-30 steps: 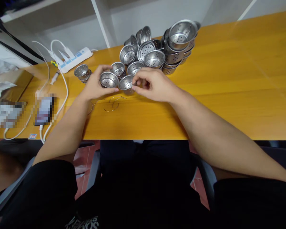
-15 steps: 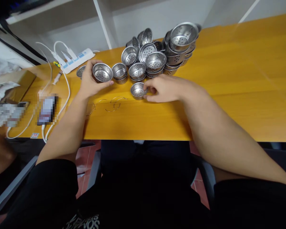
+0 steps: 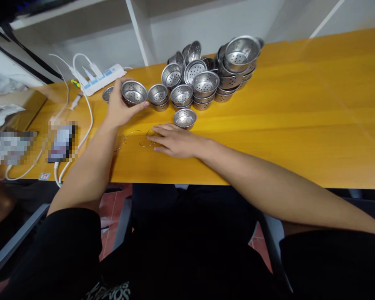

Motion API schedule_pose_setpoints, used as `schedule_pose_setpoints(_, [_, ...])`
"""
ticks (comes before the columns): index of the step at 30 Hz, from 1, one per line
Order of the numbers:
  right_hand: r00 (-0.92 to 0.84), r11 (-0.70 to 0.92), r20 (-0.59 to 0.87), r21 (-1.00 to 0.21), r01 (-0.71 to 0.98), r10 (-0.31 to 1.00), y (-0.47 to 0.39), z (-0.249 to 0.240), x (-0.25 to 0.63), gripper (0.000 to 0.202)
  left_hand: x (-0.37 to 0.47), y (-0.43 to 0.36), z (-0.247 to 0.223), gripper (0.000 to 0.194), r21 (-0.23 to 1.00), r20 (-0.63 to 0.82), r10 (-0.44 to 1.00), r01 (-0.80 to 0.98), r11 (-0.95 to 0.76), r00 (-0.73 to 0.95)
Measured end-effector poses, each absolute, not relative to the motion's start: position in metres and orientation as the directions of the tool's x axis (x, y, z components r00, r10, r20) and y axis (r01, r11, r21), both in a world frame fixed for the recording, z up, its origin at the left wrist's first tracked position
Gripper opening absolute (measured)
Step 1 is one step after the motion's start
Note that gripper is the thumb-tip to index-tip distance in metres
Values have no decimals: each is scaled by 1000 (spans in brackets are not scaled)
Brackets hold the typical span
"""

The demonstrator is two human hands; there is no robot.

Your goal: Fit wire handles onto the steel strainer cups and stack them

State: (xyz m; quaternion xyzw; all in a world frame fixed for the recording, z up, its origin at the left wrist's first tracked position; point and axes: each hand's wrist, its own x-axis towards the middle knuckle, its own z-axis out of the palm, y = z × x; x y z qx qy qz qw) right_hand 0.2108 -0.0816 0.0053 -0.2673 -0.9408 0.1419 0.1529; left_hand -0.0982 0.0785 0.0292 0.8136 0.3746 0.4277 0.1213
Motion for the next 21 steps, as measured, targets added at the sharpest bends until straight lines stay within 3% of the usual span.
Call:
schedule_pose_setpoints(5, [-786,811,265,-371,452,559,-69,13,228,48,-95,76,32,125,545,597,736,511,-664,320])
schedule_pose_setpoints(8, [-753,784,278,-403,472,597,-68,17,236,50,-96,78,31,126,554,608,732,496,-669,307])
schedule_pose_setpoints(11, [-704,725,243,-426,541,668,-68,22,244,53,-97,79,30,126,555,607,728,486,-675,317])
schedule_pose_setpoints(16, [-644,636,120,-369,677,755,-68,33,255,24,-94,74,32,131,568,588,741,486,-664,324])
schedule_pose_setpoints(21, [-597,579,83,-377,723,798,-69,36,260,14,-82,66,33,132,547,571,730,488,-680,376])
